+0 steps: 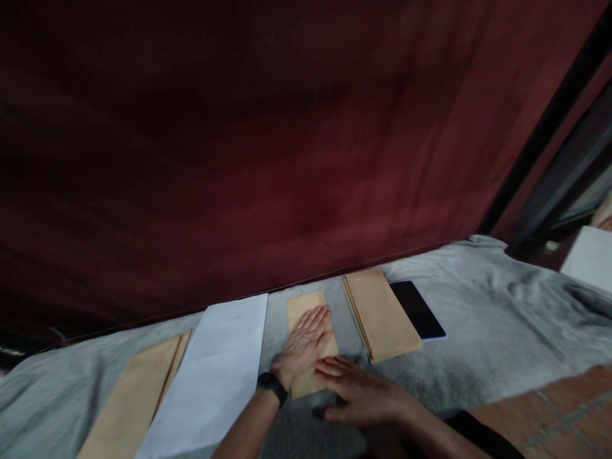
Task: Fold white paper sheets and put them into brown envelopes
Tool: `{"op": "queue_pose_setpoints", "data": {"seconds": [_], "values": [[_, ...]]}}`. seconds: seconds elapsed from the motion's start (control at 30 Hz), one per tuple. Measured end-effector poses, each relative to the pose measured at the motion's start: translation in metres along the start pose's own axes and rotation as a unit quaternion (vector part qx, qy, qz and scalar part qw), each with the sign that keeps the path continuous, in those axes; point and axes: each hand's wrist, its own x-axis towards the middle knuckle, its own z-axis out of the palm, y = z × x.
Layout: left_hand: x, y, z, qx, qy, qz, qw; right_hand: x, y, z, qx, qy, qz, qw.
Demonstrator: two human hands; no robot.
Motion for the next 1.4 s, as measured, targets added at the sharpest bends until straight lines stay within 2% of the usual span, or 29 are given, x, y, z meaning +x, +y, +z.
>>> {"op": "queue_pose_setpoints", "data": {"seconds": [0.13,0.3,0.5,0.6,0.7,0.77,0.9,1.03,1.17,1.4], "values": [[-0.014,0.010,-0.005,-0.012,-0.014,0.009,1.000,0.005,0.005,-0.009,0.065,0.034,0.003,0.997],[-0.035,0.025,-0.008,-0.031,-0.020,0.012,0.999,0.012,0.012,-0.017,0.190,0.070,0.056,0.978],[-0.066,0.048,-0.007,-0.058,-0.039,-0.009,0.997,0.013,0.019,-0.019,0.221,0.076,0.070,0.970],[-0.082,0.062,-0.008,-0.061,-0.020,-0.009,0.998,0.018,0.021,-0.017,0.228,0.115,0.092,0.962],[-0.095,0.076,-0.010,-0.067,-0.009,-0.009,0.998,0.023,0.014,-0.016,0.178,0.198,0.136,0.954],[-0.100,0.083,-0.011,-0.076,-0.011,-0.018,0.997,0.025,0.007,-0.014,0.145,0.218,0.131,0.956],[-0.108,0.089,-0.007,-0.101,-0.029,-0.025,0.994,0.026,0.000,-0.003,0.026,0.165,0.059,0.984],[-0.113,0.089,-0.002,-0.132,-0.046,-0.037,0.989,0.025,0.009,0.013,-0.112,0.119,0.018,0.986],[-0.112,0.094,-0.003,-0.156,-0.052,-0.046,0.985,0.028,0.020,0.018,-0.156,0.115,0.028,0.981],[-0.108,0.102,-0.004,-0.179,-0.036,-0.041,0.982,0.044,0.030,0.018,-0.194,0.119,0.095,0.969]]}}
